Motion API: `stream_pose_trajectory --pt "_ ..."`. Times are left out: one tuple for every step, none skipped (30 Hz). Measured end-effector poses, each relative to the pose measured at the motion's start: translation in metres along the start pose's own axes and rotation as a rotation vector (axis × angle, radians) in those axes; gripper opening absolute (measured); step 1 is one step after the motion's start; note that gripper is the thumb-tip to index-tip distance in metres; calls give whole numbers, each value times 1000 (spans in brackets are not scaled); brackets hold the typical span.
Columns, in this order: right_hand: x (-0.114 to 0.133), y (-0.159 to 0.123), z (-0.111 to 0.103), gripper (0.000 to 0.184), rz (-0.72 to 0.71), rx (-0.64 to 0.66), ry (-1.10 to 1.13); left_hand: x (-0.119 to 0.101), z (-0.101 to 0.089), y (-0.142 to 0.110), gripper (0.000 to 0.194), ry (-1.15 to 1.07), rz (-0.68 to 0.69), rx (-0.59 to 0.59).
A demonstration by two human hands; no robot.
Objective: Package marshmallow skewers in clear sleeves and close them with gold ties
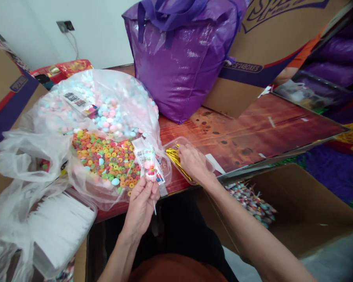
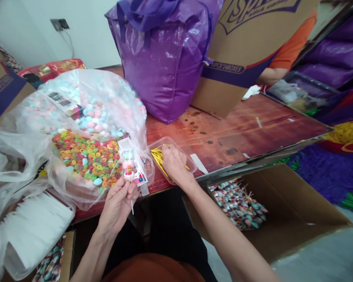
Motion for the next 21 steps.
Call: stream_pose_trajectory --pt "0 -1 1 29 2 6 -8 1 0 1 23 -13 7 -10" --pt "-1 -2 1 29 8 10 -14 1 0 1 25 -23 17 -22" --pt "-1 -3 1 29 16 16 -20 1 1 2 27 -31 26 -32" --pt "-2 -4 1 29 26 22 -24 1 1 3 29 -36 33 -40" --pt "-2 -5 0 29 35 27 -28 1 1 4 31 -36 37 -45" --pt "-3 -6 0 28 42 30 -30 1 1 5 32 -33 38 -49" --pt "-4 -7 0 28 46 31 -30 1 1 5 33 -27 38 -53" --pt "-5 -8 -1 27 45 30 -29 1 0 6 33 -19 37 -58" --pt "-5 -8 -1 27 39 29 -25 2 0 6 34 -11 35 -64" --pt "-6 -8 -1 26 28 25 -21 2 0 6 34 -3 32 -68" --pt "-6 -8 -2 26 14 21 -16 3 0 6 33 2 26 -69" --pt "-5 -7 -2 26 -1 15 -11 3 0 6 33 3 19 -69" --pt "-4 -7 -3 25 -15 11 -7 4 -1 6 33 1 15 -70" --pt "-4 -7 -3 24 -28 8 -4 5 -1 6 32 -1 12 -75" --pt "-2 -6 -3 22 -37 8 -2 6 -1 6 32 -1 13 -83" --pt "-1 -6 -2 21 -46 9 -1 7 -2 6 33 2 17 -94" --pt "0 -5 -1 20 -54 13 0 8 -2 7 33 8 24 -104" --pt "1 -5 0 21 -61 17 0 9 -2 7 34 17 32 -114" --pt "1 -5 1 22 -66 21 0 9 -1 7 34 29 40 -119" --pt "2 -5 2 24 -65 24 0 10 -1 7 34 41 48 -121" --pt "2 -5 3 26 -60 26 2 10 0 7 34 53 57 -122"
Point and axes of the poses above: each hand's wrist, its own y-axis towards the middle knuckle, its own z-axis out of the palm, x = y × z, the point moved 1 cm from there along y, towards the middle knuckle, and after that the axes turned 2 degrees about -z, right-handed, at the moved point
